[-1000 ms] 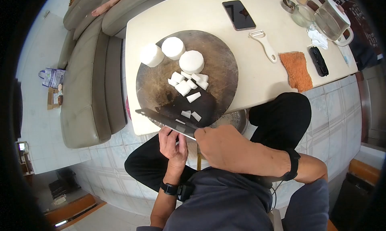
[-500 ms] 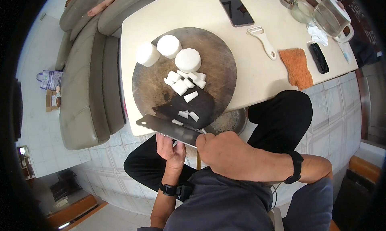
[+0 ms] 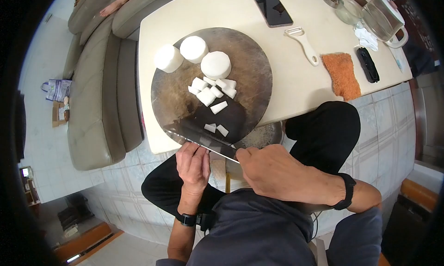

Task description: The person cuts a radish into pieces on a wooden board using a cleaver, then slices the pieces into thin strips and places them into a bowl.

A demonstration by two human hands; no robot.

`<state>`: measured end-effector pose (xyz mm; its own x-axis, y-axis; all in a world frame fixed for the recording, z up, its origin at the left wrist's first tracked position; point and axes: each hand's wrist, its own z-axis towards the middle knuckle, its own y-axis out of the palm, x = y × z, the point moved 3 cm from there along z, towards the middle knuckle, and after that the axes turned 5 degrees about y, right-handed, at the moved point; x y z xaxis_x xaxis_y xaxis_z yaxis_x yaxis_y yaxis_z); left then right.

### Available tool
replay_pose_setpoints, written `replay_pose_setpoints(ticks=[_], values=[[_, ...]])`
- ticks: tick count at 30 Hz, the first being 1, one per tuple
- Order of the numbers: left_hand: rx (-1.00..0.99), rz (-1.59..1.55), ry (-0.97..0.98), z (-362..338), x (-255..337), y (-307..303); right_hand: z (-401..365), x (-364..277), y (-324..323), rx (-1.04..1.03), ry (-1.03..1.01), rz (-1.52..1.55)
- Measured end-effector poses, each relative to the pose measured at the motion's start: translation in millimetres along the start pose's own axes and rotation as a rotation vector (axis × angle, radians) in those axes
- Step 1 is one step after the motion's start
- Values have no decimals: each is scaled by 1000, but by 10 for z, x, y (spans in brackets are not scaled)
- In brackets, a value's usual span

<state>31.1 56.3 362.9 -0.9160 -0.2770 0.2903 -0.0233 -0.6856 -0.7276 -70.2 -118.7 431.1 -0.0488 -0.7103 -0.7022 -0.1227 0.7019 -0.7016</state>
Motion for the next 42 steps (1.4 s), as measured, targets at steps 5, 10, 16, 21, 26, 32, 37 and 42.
replay_pose_setpoints(ticks=[5, 10, 16, 21, 26, 32, 37, 42], values=[[-36, -28, -28, -33, -8, 13, 2, -1, -60, -57, -59, -126], [-7, -42, -28, 13, -11, 19, -23, 20, -58, -69, -34, -71], [-52, -107, -72, 92, -51, -14, -75, 22, -39, -68, 38, 12], [-88, -124, -99, 67, -72, -15, -113, -7, -36, -96, 51, 6], [-64, -126, -79, 81, -72, -15, -117, -19, -42, -153, 68, -3], [-44, -123, -111, 42, -67, -4, 24, -19, -19, -168, 30, 10], [-22, -114, -114, 19, -71, -1, 224, -63, 93, -76, -81, -63], [22, -132, -108, 30, -53, 20, 142, -70, 102, -12, -50, -36]])
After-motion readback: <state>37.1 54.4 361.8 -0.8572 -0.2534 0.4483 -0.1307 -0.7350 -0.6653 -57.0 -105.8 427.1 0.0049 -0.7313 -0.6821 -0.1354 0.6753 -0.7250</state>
